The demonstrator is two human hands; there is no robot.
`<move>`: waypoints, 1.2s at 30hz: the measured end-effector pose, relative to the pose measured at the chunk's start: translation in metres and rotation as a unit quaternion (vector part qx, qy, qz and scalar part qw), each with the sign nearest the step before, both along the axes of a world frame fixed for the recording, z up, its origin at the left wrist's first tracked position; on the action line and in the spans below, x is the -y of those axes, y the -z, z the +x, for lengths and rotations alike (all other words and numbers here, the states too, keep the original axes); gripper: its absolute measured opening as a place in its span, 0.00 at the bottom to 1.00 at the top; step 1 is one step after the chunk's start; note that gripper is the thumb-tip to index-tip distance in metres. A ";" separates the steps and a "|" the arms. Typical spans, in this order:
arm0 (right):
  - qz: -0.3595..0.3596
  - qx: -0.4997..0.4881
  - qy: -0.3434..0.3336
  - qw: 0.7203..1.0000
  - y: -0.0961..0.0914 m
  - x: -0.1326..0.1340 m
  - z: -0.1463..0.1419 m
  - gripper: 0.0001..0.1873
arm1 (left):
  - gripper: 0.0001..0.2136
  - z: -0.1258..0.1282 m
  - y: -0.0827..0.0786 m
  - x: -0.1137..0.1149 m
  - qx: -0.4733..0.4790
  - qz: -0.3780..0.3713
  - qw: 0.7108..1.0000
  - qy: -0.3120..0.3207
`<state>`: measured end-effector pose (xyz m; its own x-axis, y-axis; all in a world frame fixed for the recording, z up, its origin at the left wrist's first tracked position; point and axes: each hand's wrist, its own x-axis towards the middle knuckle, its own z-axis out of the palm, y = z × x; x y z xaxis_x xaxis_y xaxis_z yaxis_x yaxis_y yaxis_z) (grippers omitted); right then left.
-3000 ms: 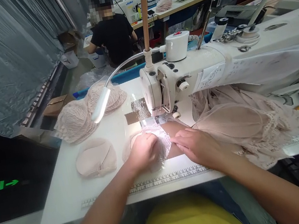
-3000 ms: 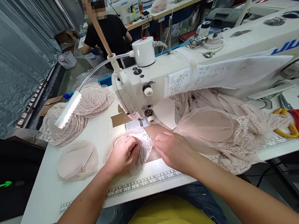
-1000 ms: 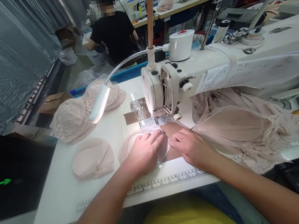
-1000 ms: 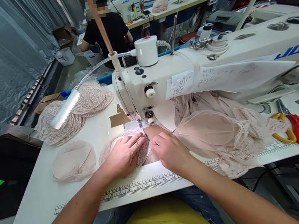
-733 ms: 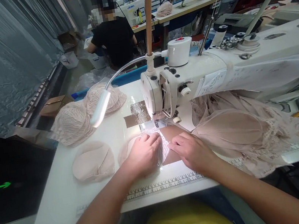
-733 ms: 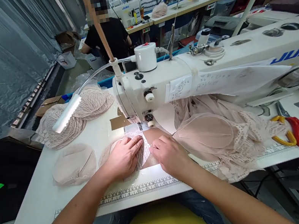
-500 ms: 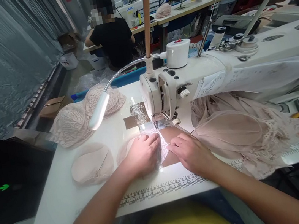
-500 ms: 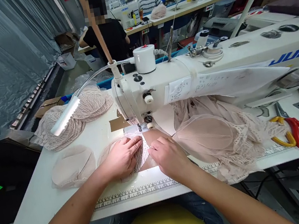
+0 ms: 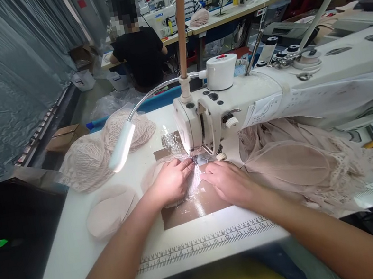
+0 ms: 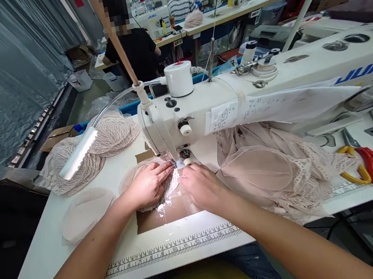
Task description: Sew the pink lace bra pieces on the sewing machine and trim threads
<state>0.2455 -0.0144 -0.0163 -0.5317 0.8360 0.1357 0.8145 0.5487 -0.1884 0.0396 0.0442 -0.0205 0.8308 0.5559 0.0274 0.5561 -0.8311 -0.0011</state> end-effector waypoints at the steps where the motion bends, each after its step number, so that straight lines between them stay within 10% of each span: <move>1: -0.001 -0.002 0.005 1.000 0.001 -0.001 0.000 0.13 | 0.25 0.000 0.000 -0.002 0.000 0.002 1.000 0.000; 36: 0.000 -0.058 0.057 0.997 0.012 -0.014 -0.001 0.20 | 0.18 -0.007 0.012 -0.020 0.110 -0.001 0.994 0.001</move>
